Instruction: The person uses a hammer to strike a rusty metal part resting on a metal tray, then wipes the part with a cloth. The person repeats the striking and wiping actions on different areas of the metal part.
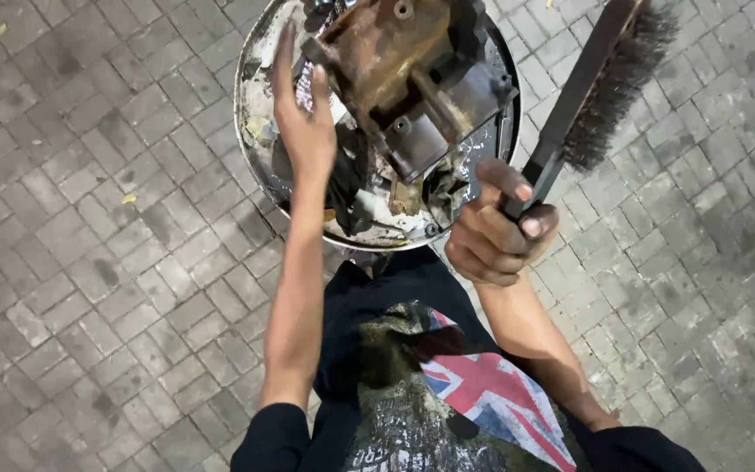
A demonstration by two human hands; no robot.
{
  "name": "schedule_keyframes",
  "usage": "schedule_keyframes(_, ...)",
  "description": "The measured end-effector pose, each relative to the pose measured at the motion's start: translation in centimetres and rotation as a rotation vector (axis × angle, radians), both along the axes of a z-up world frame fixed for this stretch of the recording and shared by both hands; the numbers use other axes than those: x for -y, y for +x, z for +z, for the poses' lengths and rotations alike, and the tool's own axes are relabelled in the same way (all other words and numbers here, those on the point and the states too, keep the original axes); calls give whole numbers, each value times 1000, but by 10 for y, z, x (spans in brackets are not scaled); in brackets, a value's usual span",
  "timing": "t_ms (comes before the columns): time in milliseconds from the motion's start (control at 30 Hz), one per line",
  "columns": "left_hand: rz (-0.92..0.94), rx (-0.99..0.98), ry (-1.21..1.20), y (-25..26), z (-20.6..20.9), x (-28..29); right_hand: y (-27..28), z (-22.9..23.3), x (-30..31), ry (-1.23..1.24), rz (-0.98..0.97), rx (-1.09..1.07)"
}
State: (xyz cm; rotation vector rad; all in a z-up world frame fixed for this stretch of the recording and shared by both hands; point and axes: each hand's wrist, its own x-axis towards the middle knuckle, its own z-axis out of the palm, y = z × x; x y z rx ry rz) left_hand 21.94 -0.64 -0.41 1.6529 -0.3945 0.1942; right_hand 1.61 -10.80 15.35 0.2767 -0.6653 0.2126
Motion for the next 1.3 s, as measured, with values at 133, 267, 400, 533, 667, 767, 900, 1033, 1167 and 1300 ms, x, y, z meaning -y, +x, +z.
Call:
schedule_keyframes(133,82,-16,-45,-81,77,-9,3,-40,24,-162,21,25)
schedule_keyframes(267,-529,-172,-281,-142,141,-5,11,-59,38,-272,53,46)
schedule_keyframes(400,-717,-218,-311,-144,130,4,17,-77,53,-319,132,109)
schedule_keyframes(533,-797,-228,-334,-145,95,7,0,-95,71,-323,158,135)
schedule_keyframes(667,-673,-278,-198,-144,47,-1,-22,-70,72,-1121,-389,-757)
schedule_keyframes(767,-421,-266,-139,-112,18,-17,-28,-60,72,-1843,-774,-842)
schedule_keyframes(900,54,-268,-305,-61,11,-42,-39,-52,61,-2355,-1068,-511)
schedule_keyframes(1033,11,-176,-204,-13,30,-32,-28,-41,50,-2478,-1040,-454)
schedule_keyframes(1167,-256,-248,-72,11,26,-7,-9,-59,32,-2781,-1054,-225)
schedule_keyframes(1300,-362,-22,-9,27,10,-1,-18,-49,48,-2885,-694,-259)
